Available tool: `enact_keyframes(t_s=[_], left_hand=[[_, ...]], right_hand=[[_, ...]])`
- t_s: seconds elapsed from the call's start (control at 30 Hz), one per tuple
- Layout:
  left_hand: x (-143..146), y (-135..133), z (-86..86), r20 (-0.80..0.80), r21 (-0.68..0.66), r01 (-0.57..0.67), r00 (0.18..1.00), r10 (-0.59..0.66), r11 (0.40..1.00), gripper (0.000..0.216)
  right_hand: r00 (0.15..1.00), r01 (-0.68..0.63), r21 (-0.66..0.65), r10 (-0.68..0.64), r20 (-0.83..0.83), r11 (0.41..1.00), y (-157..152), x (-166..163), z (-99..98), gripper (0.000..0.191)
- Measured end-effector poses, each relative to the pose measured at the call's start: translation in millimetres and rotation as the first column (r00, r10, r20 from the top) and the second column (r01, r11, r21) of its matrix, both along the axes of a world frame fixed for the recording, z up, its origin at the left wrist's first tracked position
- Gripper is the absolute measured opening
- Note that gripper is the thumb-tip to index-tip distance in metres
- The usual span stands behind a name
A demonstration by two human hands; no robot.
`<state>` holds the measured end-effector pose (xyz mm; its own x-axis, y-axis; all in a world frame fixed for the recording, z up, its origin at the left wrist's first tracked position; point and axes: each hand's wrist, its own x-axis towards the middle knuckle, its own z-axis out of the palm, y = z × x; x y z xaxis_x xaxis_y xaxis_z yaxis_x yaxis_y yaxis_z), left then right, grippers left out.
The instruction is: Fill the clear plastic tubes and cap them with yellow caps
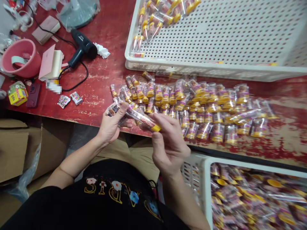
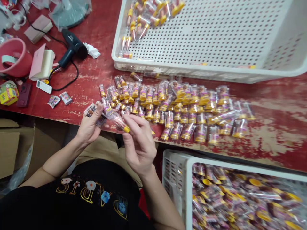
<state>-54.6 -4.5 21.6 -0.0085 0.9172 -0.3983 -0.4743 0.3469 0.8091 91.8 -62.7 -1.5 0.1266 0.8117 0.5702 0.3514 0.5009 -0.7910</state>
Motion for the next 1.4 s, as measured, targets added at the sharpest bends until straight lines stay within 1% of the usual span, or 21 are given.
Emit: enact_keyframes(t_s=[0.07,0.1,0.2,0.27,0.37,0.5,0.6,0.7,0.8,0.9,0.97,1.07,1.13,1.2,1.23,1.3,1.33,1.37,1.4], left_hand=[[-1.0,-2.2,1.2,0.005,0.029,0.022,1.000,-0.023,0.999,0.053],[-1.1,-3.7,1.9,0.005,0.045,0.047,0.999,-0.048,0.998,0.052],[0.1,-9.3,4.6,-0.010,0.070,0.113,0.994,-0.113,0.991,0.055],[1.5,-13.0,6.0,-0.014,0.086,0.114,0.993,-0.113,0.990,0.059],[2.7,-18.0,5.4,-0.012,0.136,0.083,0.997,-0.082,0.987,0.061],[3.8,-24.4,0.7,-0.034,0.169,0.102,0.995,-0.098,0.980,0.055],[3.9,-26.7,-2.8,-0.035,0.166,0.108,0.994,-0.103,0.980,0.059],[2.0,-25.6,-4.8,-0.035,0.163,0.105,0.994,-0.101,0.981,0.062],[-0.5,-23.3,-5.2,-0.033,0.158,0.113,0.993,-0.109,0.981,0.060],[-1.5,-20.7,-7.1,-0.014,0.127,0.102,0.995,-0.101,0.987,0.060],[-2.7,-17.9,-12.3,-0.006,0.085,0.082,0.997,-0.082,0.993,0.061],[-9.3,-10.6,-26.6,0.015,-0.016,0.033,0.999,-0.032,0.999,0.063],[-18.3,-3.9,-37.1,0.040,-0.108,-0.015,0.999,0.019,0.994,0.055],[-29.8,3.1,-45.4,0.062,-0.187,-0.066,0.995,0.079,0.980,0.041],[-35.9,6.5,-48.4,0.071,-0.208,-0.095,0.991,0.112,0.974,0.035],[-46.8,12.9,-52.2,0.093,-0.200,-0.150,0.981,0.172,0.968,0.028],[-51.0,15.9,-53.3,0.106,-0.181,-0.171,0.976,0.192,0.968,0.027],[-54.0,18.9,-54.0,0.121,-0.162,-0.183,0.972,0.203,0.970,0.026],[-55.6,21.9,-54.2,0.134,-0.150,-0.186,0.969,0.206,0.971,0.025]], right_hand=[[0.996,-0.094,-0.037,0.094,-0.010,0.995,-3.2,1.1,-0.4,0.051],[0.994,-0.104,-0.042,0.103,-0.034,0.994,-3.8,1.3,-1.4,0.052],[0.991,-0.048,-0.053,0.041,-0.126,0.997,-1.8,0.4,-4.2,0.054],[0.994,-0.040,-0.051,0.035,-0.100,0.998,1.5,-0.8,-3.8,0.050],[0.999,-0.040,-0.046,0.039,-0.033,0.998,4.8,-3.3,0.4,0.045],[0.988,0.107,-0.021,-0.109,-0.113,0.994,4.4,-9.8,4.0,0.040],[0.977,0.164,-0.008,-0.164,-0.135,0.986,4.2,-14.4,3.4,0.037],[0.980,0.172,-0.017,-0.173,-0.095,0.985,5.8,-16.7,2.6,0.035],[0.984,0.172,-0.010,-0.172,-0.044,0.985,7.0,-17.8,2.3,0.034],[0.982,0.188,0.009,-0.187,-0.040,0.982,8.3,-20.3,-1.1,0.033],[0.980,0.192,-0.001,-0.192,-0.051,0.981,13.2,-23.3,-7.8,0.029],[0.983,0.176,-0.044,-0.179,-0.050,0.983,32.6,-29.7,-26.8,0.018],[0.980,0.199,-0.049,-0.200,-0.009,0.979,51.8,-33.0,-42.1,0.011],[0.968,0.231,-0.052,-0.224,0.109,0.972,72.1,-32.1,-53.9,0.012],[0.959,0.221,-0.063,-0.205,0.198,0.973,82.8,-29.3,-57.0,0.014],[0.932,0.145,-0.108,-0.099,0.350,0.983,109.0,-18.7,-56.6,0.019],[0.920,0.103,-0.132,-0.044,0.390,0.986,127.1,-11.8,-53.4,0.024],[0.915,0.077,-0.140,-0.014,0.403,0.987,149.9,-4.8,-49.0,0.028],[0.919,0.076,-0.138,-0.015,0.393,0.988,177.8,1.4,-43.9,0.028]])
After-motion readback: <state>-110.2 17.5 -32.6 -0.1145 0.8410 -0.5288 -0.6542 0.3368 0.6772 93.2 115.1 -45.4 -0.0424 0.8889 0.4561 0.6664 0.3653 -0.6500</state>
